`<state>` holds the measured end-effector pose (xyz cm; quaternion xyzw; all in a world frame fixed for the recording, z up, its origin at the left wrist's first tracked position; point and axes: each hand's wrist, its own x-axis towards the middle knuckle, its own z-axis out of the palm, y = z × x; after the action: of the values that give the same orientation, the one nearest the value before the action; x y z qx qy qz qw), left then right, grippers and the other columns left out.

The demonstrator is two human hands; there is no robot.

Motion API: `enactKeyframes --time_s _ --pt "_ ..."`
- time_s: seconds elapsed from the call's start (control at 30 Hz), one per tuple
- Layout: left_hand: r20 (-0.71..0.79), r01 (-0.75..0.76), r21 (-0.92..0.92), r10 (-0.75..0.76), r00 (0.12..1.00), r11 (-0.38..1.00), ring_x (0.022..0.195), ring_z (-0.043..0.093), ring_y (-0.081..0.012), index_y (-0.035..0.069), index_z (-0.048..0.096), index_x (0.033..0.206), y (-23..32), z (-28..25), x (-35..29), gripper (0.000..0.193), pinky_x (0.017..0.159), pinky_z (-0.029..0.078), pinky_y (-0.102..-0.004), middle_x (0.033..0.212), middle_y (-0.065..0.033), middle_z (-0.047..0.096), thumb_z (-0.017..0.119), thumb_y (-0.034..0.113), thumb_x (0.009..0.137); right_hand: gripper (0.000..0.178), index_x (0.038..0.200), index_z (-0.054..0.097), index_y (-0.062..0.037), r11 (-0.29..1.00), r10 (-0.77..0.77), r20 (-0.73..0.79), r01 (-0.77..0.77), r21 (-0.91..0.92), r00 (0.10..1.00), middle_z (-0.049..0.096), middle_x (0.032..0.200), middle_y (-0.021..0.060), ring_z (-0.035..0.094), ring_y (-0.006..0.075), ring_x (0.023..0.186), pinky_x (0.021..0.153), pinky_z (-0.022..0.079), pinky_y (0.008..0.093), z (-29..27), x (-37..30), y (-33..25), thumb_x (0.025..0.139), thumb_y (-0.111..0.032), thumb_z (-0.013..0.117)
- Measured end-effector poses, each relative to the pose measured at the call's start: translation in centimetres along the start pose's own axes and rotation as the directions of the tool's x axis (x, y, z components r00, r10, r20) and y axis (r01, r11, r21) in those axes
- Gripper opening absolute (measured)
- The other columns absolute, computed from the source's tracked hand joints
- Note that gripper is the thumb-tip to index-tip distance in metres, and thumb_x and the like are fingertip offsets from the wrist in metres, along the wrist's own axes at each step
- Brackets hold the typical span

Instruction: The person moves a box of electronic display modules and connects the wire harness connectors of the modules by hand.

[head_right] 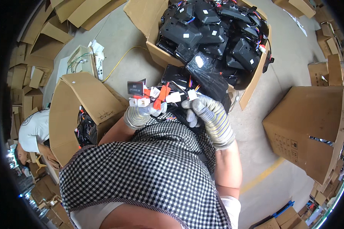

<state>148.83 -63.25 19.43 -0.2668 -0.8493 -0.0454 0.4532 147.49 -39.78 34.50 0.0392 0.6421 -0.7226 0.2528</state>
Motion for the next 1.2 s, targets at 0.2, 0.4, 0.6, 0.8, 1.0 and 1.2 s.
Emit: enactKeyframes --time_s 0.2,0.4,0.6,0.8,1.0,1.2 --pt "0.254 -0.111 0.123 0.076 0.964 0.986 0.072 0.056 -0.0171 0.005 0.046 0.112 0.8 -4.0 -0.2 0.032 0.063 0.054 -0.0358 0.101 -0.009 0.05 0.053 0.024 0.087 0.04 0.077 0.065 0.0023 0.951 0.164 0.113 -0.188 0.244 0.98 0.055 0.055 0.0034 0.037 0.0044 0.04 0.04 0.027 0.0191 0.0 -1.0 1.9 0.087 -0.035 0.055" --pt "0.057 -0.081 -0.107 0.088 0.995 0.991 0.076 0.056 -0.0161 0.006 0.051 0.108 1.3 -4.0 1.9 0.028 0.065 0.052 -0.0322 0.096 -0.0062 0.054 0.057 0.023 0.086 0.037 0.068 0.057 -0.0017 0.806 0.219 0.095 -0.235 0.544 0.971 0.043 0.042 0.0014 0.035 0.0097 0.031 0.033 0.028 0.0227 0.4 -1.4 3.5 0.086 -0.034 0.057" --pt "0.129 -0.041 -0.282 0.08 0.988 0.959 0.074 0.056 -0.0167 0.005 0.051 0.107 1.4 -4.5 2.4 0.026 0.063 0.051 -0.0307 0.093 -0.006 0.054 0.055 0.022 0.087 0.032 0.083 0.062 0.0014 0.632 0.197 0.28 -0.34 0.696 0.94 0.057 0.057 0.0043 0.042 0.0067 0.036 0.035 0.029 0.0187 -0.1 -2.3 5.1 0.085 -0.03 0.059" --pt "0.253 0.033 -0.428 0.085 0.964 0.903 0.072 0.056 -0.0172 0.004 0.051 0.106 1.1 -6.0 2.2 0.025 0.061 0.049 -0.0292 0.09 -0.0057 0.054 0.053 0.021 0.088 0.034 0.076 0.057 -0.0017 0.568 0.257 0.258 -0.362 0.739 0.931 0.038 0.04 -0.0019 0.031 0.0089 0.032 0.034 0.027 0.0229 0.4 -2.9 6.6 0.093 -0.029 0.046" --pt "0.335 0.109 -0.559 0.104 0.936 0.822 0.07 0.056 -0.0178 0.004 0.051 0.105 -0.4 -6.4 2.0 0.023 0.059 0.048 -0.0277 0.088 -0.0055 0.055 0.052 0.021 0.089 0.035 0.068 0.056 -0.0028 0.599 0.347 0.21 -0.388 0.7 0.914 0.04 0.041 -0.0013 0.032 0.0094 0.031 0.033 0.026 0.0229 -0.4 -2.9 6.7 0.091 -0.028 0.05" --pt "0.404 0.201 -0.639 0.102 0.909 0.743 0.068 0.057 -0.0184 0.003 0.051 0.104 0.7 -5.5 3.5 0.022 0.058 0.047 -0.0263 0.085 -0.0052 0.055 0.05 0.02 0.09 0.033 0.071 0.062 0.0005 0.703 0.317 0.2 -0.371 0.607 0.927 0.056 0.057 0.0052 0.041 0.0066 0.038 0.035 0.028 0.0196 -1.3 -3.8 7.9 0.086 -0.028 0.058"
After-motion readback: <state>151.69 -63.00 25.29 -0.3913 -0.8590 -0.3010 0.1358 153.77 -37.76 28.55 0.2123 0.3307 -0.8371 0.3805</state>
